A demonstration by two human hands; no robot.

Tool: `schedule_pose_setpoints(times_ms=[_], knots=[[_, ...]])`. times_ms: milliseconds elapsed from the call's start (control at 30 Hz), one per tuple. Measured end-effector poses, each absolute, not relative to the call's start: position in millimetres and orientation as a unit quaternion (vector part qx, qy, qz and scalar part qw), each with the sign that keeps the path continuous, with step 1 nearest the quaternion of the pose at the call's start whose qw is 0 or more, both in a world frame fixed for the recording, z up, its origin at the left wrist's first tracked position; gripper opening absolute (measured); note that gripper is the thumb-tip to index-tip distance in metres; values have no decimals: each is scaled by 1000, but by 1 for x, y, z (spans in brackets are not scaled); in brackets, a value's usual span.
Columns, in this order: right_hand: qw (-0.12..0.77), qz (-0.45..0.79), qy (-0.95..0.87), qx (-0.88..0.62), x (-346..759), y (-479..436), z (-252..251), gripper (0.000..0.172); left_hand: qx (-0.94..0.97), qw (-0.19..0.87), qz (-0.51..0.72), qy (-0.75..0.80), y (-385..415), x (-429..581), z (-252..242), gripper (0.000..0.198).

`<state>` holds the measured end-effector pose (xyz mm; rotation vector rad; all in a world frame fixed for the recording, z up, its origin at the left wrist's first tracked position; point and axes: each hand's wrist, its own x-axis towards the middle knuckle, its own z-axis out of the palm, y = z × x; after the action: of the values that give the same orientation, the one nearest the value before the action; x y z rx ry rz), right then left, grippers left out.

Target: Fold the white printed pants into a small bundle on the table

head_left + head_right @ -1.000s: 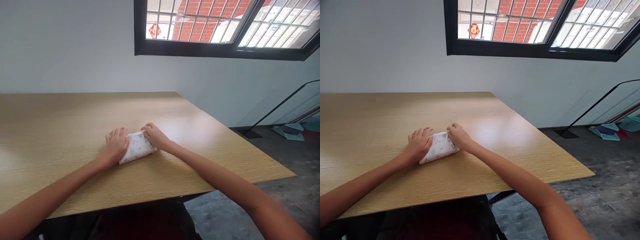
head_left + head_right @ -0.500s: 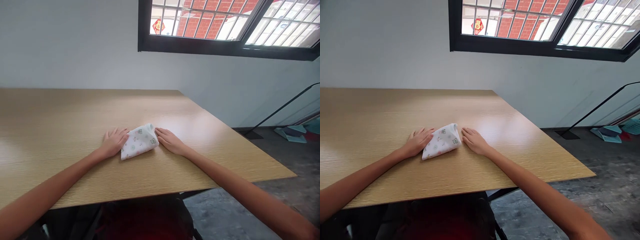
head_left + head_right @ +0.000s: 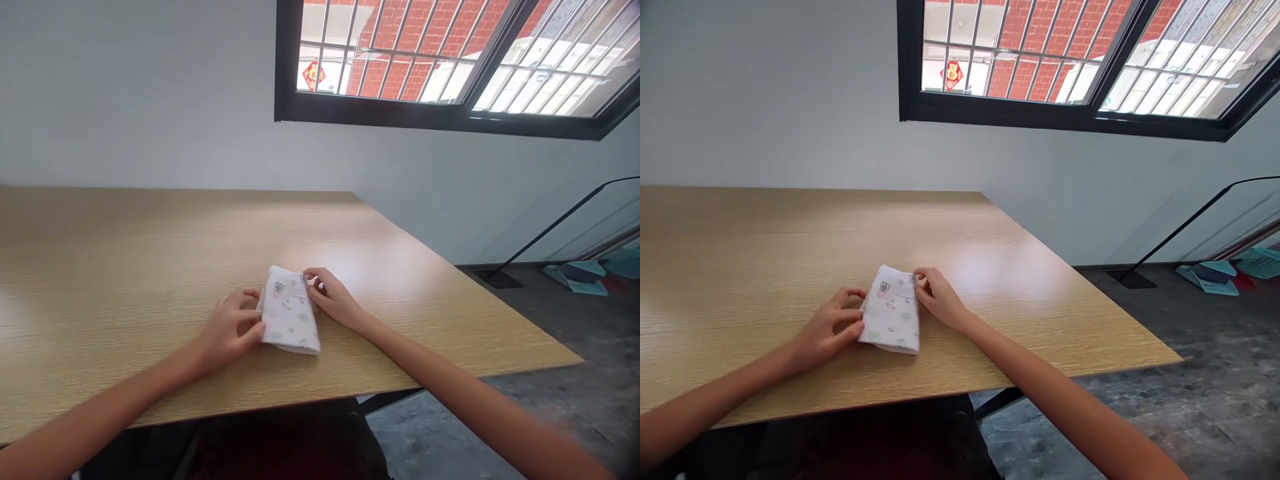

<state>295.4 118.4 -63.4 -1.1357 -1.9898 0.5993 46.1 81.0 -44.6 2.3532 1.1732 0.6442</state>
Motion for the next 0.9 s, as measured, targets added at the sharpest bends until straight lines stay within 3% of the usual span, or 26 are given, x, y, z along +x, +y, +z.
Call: schedule_pose_setpoints(times_ms=[233,300,400,533,733,900], knots=[[375,218,-785,-442,294,117,-63,27,830,265,237,430,67,55,-44,23],[363,211,-808,-414,294,113,-58,32,814,256,250,457,79,58,-48,31],[289,172,-885,-322,294,105,-48,36,832,236,193,463,94,64,-54,52],[213,149,-921,-291,296,91,-40,38,838,242,195,447,88,74,-55,40],[248,237,-886,-313,310,60,-46,52,750,376,292,459,36,113,-57,27],[276,416,-768,-401,373,5,-53,45,713,513,318,357,2,178,-58,33]])
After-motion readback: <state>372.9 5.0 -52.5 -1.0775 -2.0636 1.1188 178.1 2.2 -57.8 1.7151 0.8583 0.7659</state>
